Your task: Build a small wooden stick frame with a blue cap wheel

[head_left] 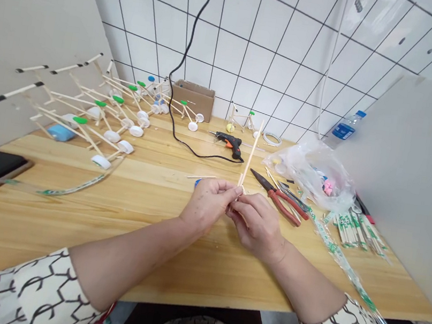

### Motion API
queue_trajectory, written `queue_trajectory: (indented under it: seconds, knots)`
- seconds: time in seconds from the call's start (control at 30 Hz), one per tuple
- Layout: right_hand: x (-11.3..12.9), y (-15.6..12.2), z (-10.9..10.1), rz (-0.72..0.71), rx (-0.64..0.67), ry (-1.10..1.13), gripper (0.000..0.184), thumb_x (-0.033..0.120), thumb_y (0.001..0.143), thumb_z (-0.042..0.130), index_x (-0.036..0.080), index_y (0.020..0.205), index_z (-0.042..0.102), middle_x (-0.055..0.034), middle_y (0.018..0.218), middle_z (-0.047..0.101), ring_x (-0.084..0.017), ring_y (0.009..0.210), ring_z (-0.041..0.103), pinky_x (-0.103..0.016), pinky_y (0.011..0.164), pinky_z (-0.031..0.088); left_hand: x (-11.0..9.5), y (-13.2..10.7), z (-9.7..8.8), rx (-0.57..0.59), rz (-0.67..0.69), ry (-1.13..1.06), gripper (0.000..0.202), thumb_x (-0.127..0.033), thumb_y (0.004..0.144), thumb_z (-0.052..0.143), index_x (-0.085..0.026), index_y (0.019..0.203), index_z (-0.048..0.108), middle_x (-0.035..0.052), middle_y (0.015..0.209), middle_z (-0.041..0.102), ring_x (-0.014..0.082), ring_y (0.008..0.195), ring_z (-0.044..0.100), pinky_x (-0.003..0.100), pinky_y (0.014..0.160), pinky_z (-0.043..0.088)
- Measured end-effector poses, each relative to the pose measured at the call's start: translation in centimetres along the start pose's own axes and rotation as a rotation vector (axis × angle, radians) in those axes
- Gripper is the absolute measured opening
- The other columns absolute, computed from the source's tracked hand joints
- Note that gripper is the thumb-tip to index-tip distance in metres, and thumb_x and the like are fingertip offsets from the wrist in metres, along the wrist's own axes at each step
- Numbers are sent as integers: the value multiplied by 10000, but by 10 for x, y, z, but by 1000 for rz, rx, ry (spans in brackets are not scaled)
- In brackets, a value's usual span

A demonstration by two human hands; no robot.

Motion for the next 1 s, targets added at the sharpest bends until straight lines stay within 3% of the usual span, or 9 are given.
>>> queue_trajectory:
  seconds: [0.13, 0.2, 0.37, 0.47, 0.6, 1.0]
  knots:
    - [-3, 7, -6, 78, 39, 142, 134, 113, 787, 544, 182, 889, 597, -80, 831, 639, -190, 802, 581, -339, 704, 483, -2, 2, -2, -3, 44, 49, 185, -288, 637, 666, -124, 562, 626, -19, 501, 576, 72, 472, 469, 184, 464, 361]
    - [-11, 9, -12, 186, 2, 259, 120, 134, 778, 562, 193, 875, 601, -52, 792, 632, -173, 765, 578, -320, 690, 480, -3, 2, -3, -7, 44, 66, 183, -294, 636, 672, -126, 575, 634, -8, 508, 590, 82, 484, 489, 191, 476, 374]
    - [-55, -6, -10, 703, -129, 609, 147, 259, 734, 654, 175, 849, 620, -31, 729, 629, -142, 657, 569, -290, 627, 465, -4, -1, 1, 22, 30, 169, 190, -306, 675, 649, -124, 621, 643, 13, 536, 617, 95, 515, 529, 213, 539, 429]
    - [-67, -16, 1, 892, -147, 862, 214, 301, 669, 718, 167, 816, 642, -29, 731, 654, -141, 665, 591, -290, 653, 471, -6, -4, 5, 46, 31, 270, 191, -305, 702, 620, -123, 652, 652, 21, 562, 628, 96, 521, 527, 215, 538, 432]
    - [-67, -18, 8, 966, -161, 1033, 193, 285, 603, 767, 170, 712, 656, 0, 659, 657, -119, 617, 585, -257, 627, 460, -7, -7, 8, 76, 35, 388, 211, -289, 715, 600, -122, 591, 633, 16, 538, 600, 92, 513, 509, 205, 518, 416]
    - [-64, -17, 8, 1031, -167, 1077, 197, 281, 558, 780, 145, 568, 638, 30, 518, 602, -67, 472, 468, -213, 500, 375, -3, -9, 15, 130, 2, 433, 210, -303, 698, 592, -142, 569, 632, 5, 511, 581, 102, 496, 496, 219, 520, 407]
Point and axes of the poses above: each hand's wrist, its own y-axis towards the middle knuckle, its own z-axis out of the palm, x = y × z, the point moved 7 cm from there along y, towards the middle knuckle
